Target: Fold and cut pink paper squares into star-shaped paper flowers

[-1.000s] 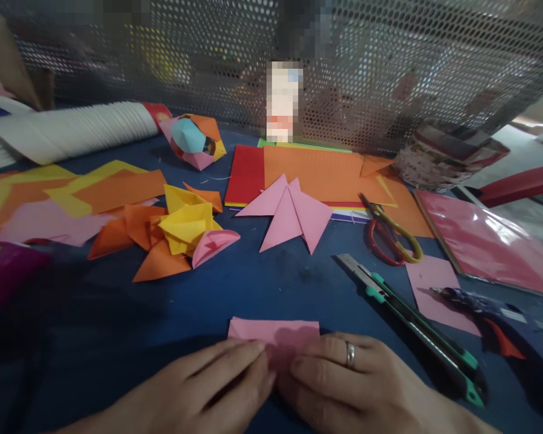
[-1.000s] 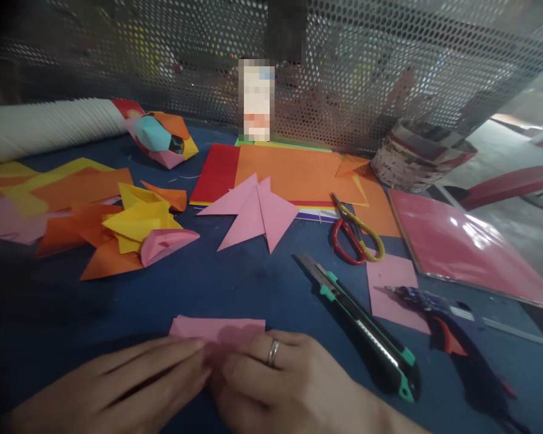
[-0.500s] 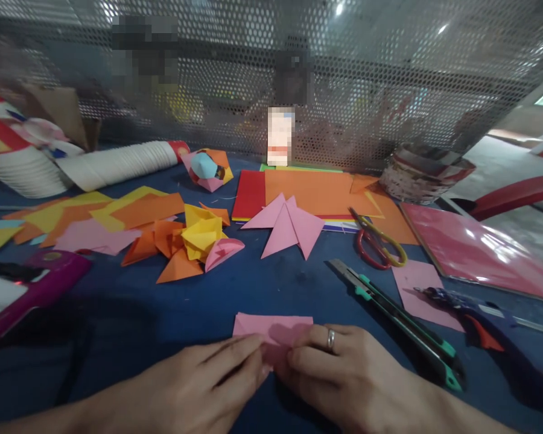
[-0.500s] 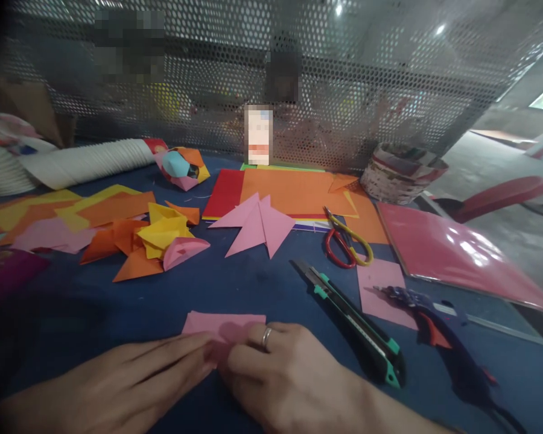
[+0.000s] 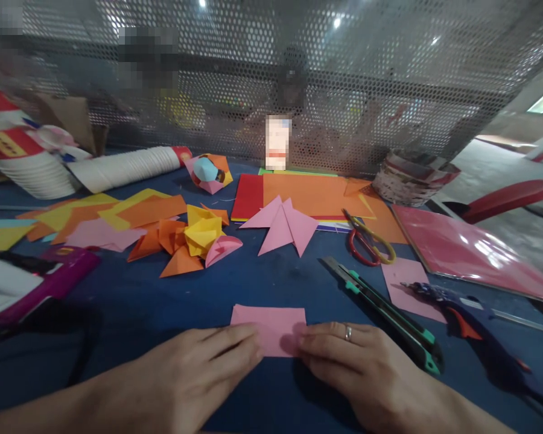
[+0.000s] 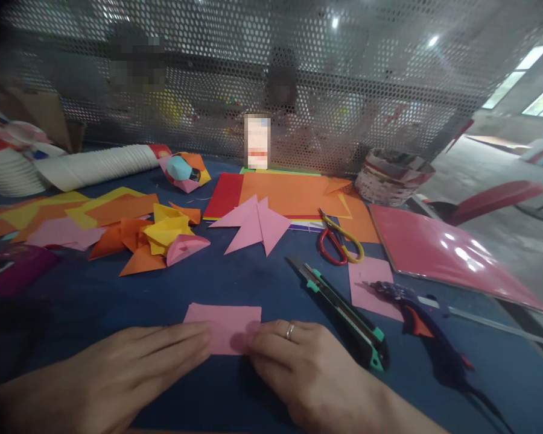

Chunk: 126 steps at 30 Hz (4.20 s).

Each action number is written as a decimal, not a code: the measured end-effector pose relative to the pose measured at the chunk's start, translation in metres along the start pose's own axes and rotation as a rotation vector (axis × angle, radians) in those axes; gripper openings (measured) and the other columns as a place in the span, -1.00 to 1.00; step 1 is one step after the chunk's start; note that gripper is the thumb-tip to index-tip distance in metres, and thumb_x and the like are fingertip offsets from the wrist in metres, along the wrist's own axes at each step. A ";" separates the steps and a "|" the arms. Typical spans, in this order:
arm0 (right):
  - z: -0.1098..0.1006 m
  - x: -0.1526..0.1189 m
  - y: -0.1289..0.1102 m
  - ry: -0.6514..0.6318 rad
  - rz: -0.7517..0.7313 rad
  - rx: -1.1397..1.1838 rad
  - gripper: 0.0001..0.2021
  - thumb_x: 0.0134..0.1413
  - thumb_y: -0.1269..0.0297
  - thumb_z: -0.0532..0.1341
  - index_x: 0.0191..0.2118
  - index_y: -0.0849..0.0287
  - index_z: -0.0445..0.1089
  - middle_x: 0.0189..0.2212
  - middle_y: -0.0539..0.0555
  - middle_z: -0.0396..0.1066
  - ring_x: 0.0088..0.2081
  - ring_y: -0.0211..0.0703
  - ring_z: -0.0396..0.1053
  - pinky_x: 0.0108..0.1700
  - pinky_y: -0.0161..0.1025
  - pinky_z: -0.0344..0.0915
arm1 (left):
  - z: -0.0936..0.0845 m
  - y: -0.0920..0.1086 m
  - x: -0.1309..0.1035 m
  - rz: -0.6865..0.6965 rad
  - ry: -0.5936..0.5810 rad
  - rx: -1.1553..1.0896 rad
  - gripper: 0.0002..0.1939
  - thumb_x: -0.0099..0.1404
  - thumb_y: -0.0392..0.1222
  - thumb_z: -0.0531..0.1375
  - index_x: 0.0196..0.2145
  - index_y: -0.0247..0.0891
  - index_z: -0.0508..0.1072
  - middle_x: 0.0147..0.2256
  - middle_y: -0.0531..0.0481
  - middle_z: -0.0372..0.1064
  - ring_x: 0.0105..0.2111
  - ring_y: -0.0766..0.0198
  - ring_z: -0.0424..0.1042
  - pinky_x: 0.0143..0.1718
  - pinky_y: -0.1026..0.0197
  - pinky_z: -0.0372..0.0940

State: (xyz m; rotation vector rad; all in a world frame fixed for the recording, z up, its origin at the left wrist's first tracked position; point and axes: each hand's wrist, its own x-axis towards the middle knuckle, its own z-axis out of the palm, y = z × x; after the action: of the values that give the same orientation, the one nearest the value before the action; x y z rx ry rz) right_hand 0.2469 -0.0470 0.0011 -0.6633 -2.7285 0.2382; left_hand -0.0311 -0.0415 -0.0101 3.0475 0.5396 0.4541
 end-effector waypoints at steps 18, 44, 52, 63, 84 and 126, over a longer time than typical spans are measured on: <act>0.003 0.003 -0.016 0.034 0.039 -0.165 -0.66 0.25 0.54 -0.11 -0.11 0.27 0.39 -0.15 0.12 0.45 -0.07 -0.19 0.36 -0.03 -0.26 0.30 | -0.001 0.000 0.008 -0.013 -0.120 0.059 -0.61 0.29 -0.21 0.05 0.07 -0.32 0.28 -0.03 -0.09 0.42 -0.10 0.16 0.42 -0.23 0.23 0.38; 0.011 0.021 -0.005 -0.108 -0.049 -0.060 -0.68 0.26 0.49 -0.11 -0.12 0.28 0.37 -0.27 0.16 0.43 -0.25 -0.14 0.32 -0.23 -0.23 0.28 | -0.024 -0.004 -0.021 0.009 0.079 0.108 -0.48 0.04 -0.54 -0.09 -0.07 -0.36 0.38 -0.09 -0.06 0.48 -0.07 0.30 0.44 -0.07 0.36 0.32; 0.014 0.019 -0.006 -0.081 -0.030 -0.067 -0.69 0.24 0.50 -0.09 -0.09 0.26 0.35 -0.21 0.16 0.42 -0.21 -0.15 0.34 -0.22 -0.23 0.28 | -0.028 -0.005 -0.025 0.017 0.080 0.143 -0.44 0.01 -0.55 -0.10 -0.05 -0.39 0.38 -0.09 -0.07 0.47 -0.06 0.31 0.43 -0.05 0.38 0.30; 0.015 0.022 -0.004 -0.060 -0.039 0.031 -0.68 0.26 0.48 -0.10 -0.24 0.30 0.40 -0.36 0.10 0.34 -0.30 -0.15 0.25 -0.28 -0.22 0.26 | -0.012 0.006 0.019 0.018 -0.019 -0.017 -0.67 0.37 -0.25 -0.06 -0.05 -0.42 0.39 -0.16 -0.16 0.46 -0.22 0.17 0.40 -0.14 0.16 0.31; 0.013 0.021 -0.007 -0.096 0.019 0.011 -0.69 0.27 0.49 -0.11 -0.17 0.26 0.38 -0.30 0.10 0.40 -0.21 -0.16 0.32 -0.21 -0.24 0.30 | -0.029 -0.005 -0.010 -0.043 -0.040 -0.068 -0.59 0.31 -0.43 -0.15 -0.23 -0.30 0.48 -0.27 -0.10 0.51 -0.37 0.23 0.43 -0.28 0.22 0.33; -0.004 -0.003 -0.005 -0.092 0.082 -0.034 -0.67 0.15 0.55 -0.09 -0.19 0.24 0.39 -0.35 0.12 0.39 -0.26 -0.14 0.33 -0.33 -0.24 0.30 | -0.010 -0.009 -0.026 -0.046 0.074 -0.006 -0.45 0.02 -0.54 -0.09 -0.04 -0.35 0.36 -0.11 -0.13 0.43 -0.10 0.20 0.36 -0.06 0.22 0.31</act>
State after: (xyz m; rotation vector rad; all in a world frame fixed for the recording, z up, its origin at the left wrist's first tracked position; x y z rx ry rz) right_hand 0.2487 -0.0522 0.0048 -0.7930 -2.8016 0.2478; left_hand -0.0604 -0.0421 -0.0085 3.0155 0.6093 0.5674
